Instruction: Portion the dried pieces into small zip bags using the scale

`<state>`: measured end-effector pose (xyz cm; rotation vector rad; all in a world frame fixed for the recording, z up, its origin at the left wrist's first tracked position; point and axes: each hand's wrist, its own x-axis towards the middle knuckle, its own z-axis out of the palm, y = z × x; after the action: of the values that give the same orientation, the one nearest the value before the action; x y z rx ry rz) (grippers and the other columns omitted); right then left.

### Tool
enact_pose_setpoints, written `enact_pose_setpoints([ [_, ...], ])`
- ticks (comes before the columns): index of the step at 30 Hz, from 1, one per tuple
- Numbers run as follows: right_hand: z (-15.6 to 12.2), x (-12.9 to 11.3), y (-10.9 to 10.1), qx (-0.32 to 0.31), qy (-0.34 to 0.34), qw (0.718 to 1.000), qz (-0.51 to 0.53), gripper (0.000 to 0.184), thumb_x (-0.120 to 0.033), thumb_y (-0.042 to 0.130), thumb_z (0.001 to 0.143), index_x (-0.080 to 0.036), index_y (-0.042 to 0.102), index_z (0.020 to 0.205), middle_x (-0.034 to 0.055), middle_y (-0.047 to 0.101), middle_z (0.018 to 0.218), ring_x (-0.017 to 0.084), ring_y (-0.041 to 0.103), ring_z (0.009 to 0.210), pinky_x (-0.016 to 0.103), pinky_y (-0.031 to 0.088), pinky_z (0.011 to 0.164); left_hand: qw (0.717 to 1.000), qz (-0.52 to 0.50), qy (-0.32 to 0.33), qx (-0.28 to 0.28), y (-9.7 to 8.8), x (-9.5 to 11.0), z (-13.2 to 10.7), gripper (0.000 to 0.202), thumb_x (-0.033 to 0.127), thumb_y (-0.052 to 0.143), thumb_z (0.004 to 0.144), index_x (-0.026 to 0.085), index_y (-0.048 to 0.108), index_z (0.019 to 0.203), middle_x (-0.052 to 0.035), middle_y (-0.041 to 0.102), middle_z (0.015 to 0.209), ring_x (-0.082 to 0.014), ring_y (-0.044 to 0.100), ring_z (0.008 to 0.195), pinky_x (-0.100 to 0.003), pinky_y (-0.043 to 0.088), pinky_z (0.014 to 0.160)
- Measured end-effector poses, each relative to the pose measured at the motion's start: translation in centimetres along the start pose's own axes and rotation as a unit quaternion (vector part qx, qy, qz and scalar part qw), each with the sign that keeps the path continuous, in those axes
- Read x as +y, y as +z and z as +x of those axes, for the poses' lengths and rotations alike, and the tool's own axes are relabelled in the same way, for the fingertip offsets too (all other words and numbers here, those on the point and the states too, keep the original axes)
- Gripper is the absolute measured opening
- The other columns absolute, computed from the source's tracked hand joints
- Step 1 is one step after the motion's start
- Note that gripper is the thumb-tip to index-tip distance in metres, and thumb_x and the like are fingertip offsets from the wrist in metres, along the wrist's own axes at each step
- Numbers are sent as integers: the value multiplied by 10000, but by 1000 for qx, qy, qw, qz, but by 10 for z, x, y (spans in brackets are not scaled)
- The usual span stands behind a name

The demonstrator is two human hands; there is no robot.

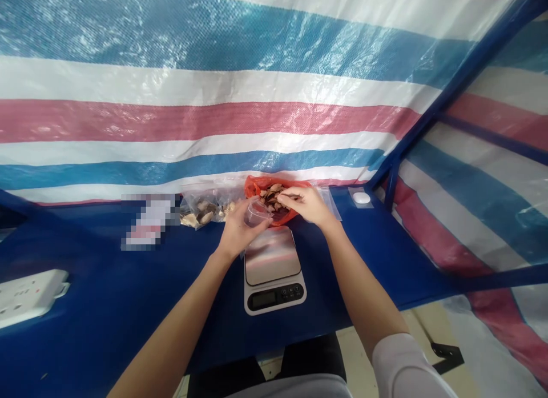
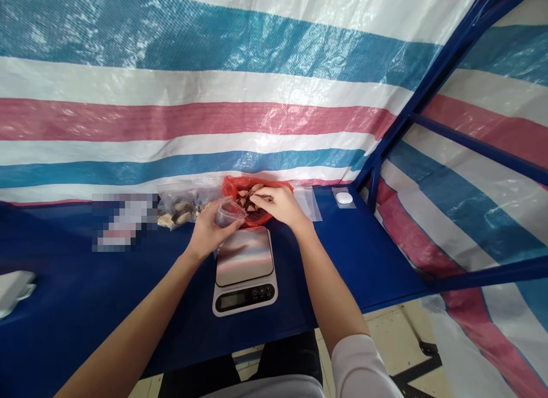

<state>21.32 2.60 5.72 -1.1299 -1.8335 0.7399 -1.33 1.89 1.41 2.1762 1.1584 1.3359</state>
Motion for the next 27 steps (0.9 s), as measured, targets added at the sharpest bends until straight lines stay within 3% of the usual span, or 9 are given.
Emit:
enact_pose_setpoints([
  [7, 19, 15, -4, -42, 12, 975, -220, 181, -238, 702, 879, -289, 830, 994, 38, 812, 1019, 285, 745, 960, 382, 532, 893, 999, -7, -24, 25, 1, -6, -6, 577, 554, 755, 817, 217, 639, 1272, -107, 731, 1243, -325, 677, 1199, -537, 500, 1105],
  [13, 25, 16, -4, -94, 47, 940, -326, 263, -207, 633, 915, -281, 808, 1096, 35, 802, 1094, 247, 727, 1020, 321, 510, 869, 998, -19, -42, 38, 0, -10, -10, 589, 513, 778, 804, 198, 648, 1285, -121, 716, 1288, -341, 640, 1272, -527, 483, 1124],
  [21, 30, 9, 8, -171, 57, 911, -370, 266, -292, 605, 952, -318, 786, 1146, 16, 771, 1205, 239, 703, 1096, 303, 516, 845, 999, -21, -24, 29, -1, -7, 6, 568, 499, 786, 797, 196, 670, 1264, -111, 743, 1224, -310, 694, 1158, -470, 541, 1036],
  [27, 30, 17, 20, -187, 21, 905, -381, 264, -269, 578, 964, -272, 788, 1124, 42, 770, 1204, 262, 670, 1182, 322, 522, 864, 999, -15, -25, 37, 1, -10, 2, 570, 482, 791, 799, 192, 666, 1274, -112, 743, 1194, -300, 698, 1124, -485, 531, 1046],
])
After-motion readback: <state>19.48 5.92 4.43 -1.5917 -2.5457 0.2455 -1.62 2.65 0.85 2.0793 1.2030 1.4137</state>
